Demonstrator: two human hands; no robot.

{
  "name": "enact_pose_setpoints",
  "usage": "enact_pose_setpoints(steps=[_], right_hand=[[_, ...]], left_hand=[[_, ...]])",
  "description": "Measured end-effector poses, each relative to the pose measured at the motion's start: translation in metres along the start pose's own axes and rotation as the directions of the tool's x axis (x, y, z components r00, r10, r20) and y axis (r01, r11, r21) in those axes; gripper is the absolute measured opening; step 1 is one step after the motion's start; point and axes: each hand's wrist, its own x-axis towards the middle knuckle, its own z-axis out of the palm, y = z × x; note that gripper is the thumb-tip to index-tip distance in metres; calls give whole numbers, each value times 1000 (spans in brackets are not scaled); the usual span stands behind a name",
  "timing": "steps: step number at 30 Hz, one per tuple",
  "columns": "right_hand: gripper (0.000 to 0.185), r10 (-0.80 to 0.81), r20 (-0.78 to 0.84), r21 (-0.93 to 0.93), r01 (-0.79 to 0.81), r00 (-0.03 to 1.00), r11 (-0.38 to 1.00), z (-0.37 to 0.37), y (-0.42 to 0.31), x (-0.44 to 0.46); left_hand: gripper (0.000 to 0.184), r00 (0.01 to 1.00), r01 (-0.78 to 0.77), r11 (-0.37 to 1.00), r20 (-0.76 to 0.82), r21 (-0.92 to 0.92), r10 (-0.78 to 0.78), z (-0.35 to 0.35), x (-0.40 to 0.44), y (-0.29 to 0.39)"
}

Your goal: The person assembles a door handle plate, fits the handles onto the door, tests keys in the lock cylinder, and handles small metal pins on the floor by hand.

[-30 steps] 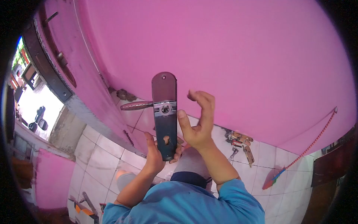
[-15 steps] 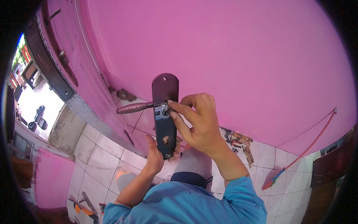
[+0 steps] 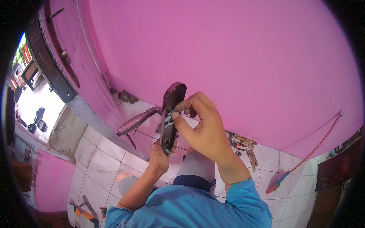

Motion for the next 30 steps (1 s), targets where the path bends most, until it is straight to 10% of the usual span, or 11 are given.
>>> enact_pose_setpoints(steps=[10,21,23,30], right_hand=[[12,180,-11,284,-170,984,944,7,25,1],[7,202,32,320,-202,979,926,24,36,-3],[10,273,96,630,-271,957,728,19,40,-6],[22,275,-55,645,-176,960,744,21,47,-21]], left_hand=[[86,969,-162,854,-83,495,232,-14,10,-10],[76,997,-15,970,-70,243,33,-11,6,-14],[74,996,42,992,-84,120,-32,-10,6,-17],[61,961,-85,851,-182,519,207,-10,10,-10]])
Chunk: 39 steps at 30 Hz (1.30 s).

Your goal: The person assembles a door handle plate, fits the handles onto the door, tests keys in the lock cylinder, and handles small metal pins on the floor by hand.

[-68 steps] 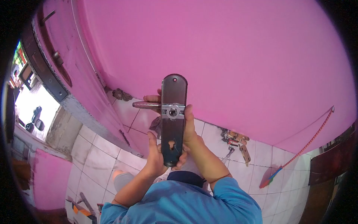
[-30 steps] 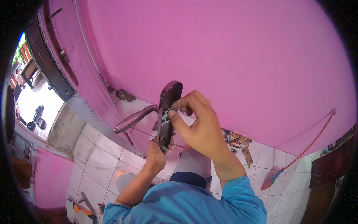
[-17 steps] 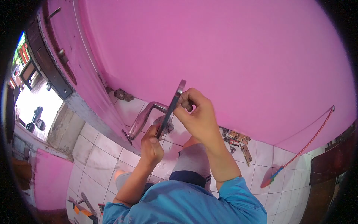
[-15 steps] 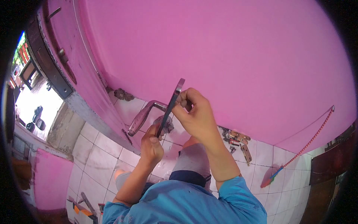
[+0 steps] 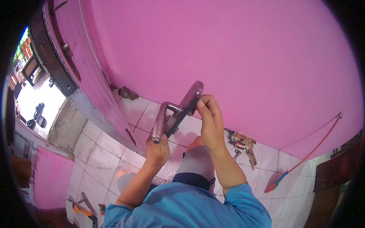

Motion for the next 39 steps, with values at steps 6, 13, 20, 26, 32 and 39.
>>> enact_pose_setpoints(steps=[6,13,20,26,32,39], right_hand=[[27,-152,-99,-119,140,984,983,-1,-7,-20],[69,-597,177,-805,464,783,370,0,-24,-22],[33,-385,395,-882,462,834,96,-4,-46,-18],[16,-356,471,-829,543,807,134,-10,-57,-7],[17,-330,550,-814,581,767,-7,-11,-55,-6],[13,-404,522,-750,629,752,203,-27,-64,0]], left_hand=[[60,998,-68,993,-9,99,69,-1,3,8],[78,991,-84,970,-83,229,105,-2,1,4],[86,970,-171,926,-109,337,219,-10,6,10],[90,936,-259,864,-108,431,334,-19,14,12],[87,908,-304,814,-108,495,404,-29,23,11],[95,814,-433,733,-121,525,568,-40,26,2]])
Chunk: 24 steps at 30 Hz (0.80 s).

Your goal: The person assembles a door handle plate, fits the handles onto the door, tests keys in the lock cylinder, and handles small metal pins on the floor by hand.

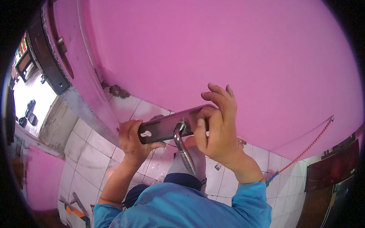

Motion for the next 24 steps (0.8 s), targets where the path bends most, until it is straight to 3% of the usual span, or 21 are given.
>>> enact_pose_setpoints(steps=[2,4,7,10,17,20,21,22,23,24], right_hand=[[13,16,8,93,-17,1000,996,-11,-4,6],[18,-77,144,6,77,987,997,-21,-14,12],[28,-166,200,-109,190,966,976,-21,-22,11],[41,-160,160,50,154,974,987,-9,-11,4],[49,-224,146,6,225,964,974,-5,7,8],[43,-327,106,5,328,939,945,-5,18,9],[39,-384,102,15,384,918,923,-7,20,9],[35,-439,98,26,439,893,898,-7,22,9],[35,-439,96,30,438,893,898,-6,24,9],[32,-506,60,66,502,861,862,-3,26,7]], left_hand=[[96,1000,-13,1000,-20,-4,13,-1,1,-2],[98,998,-39,998,-50,47,41,-2,1,-3],[98,997,-40,997,-60,71,45,-3,2,-4],[97,997,-51,996,-60,79,56,-3,3,-4],[86,997,54,999,61,-9,-53,-22,13,14],[82,974,148,987,184,-70,-133,-46,29,20],[80,852,277,948,496,-155,-167,-61,41,16],[79,639,421,888,756,-188,-143,-69,47,10],[79,637,422,888,757,-184,-146,-69,51,-1],[71,614,539,720,789,-437,20,-65,57,-15]])
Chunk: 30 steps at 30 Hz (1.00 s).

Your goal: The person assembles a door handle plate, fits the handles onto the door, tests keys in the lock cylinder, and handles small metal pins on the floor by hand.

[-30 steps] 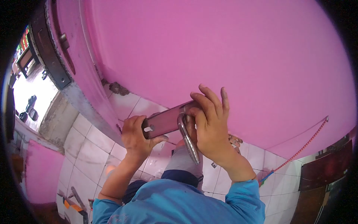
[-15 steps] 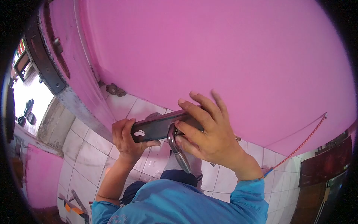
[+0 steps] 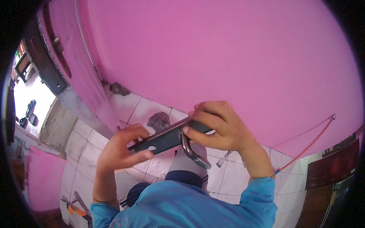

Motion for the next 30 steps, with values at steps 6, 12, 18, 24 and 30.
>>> enact_pose_setpoints(steps=[6,12,18,24,30], right_hand=[[27,-151,-31,-45,150,988,988,7,-4,9],[25,262,-76,71,-257,962,964,-12,12,1],[23,706,220,419,-719,673,554,-9,-22,20],[16,781,334,615,-750,528,244,11,-25,23],[8,770,325,726,-667,549,169,35,-10,8]], left_hand=[[49,826,262,635,509,-727,241,10,28,-11],[49,971,78,655,207,-751,121,37,15,-23],[60,984,-172,821,-55,-544,170,61,29,-12],[54,965,-234,878,-208,-417,159,75,34,-21],[54,967,-198,959,-200,-203,157,66,35,-23]])
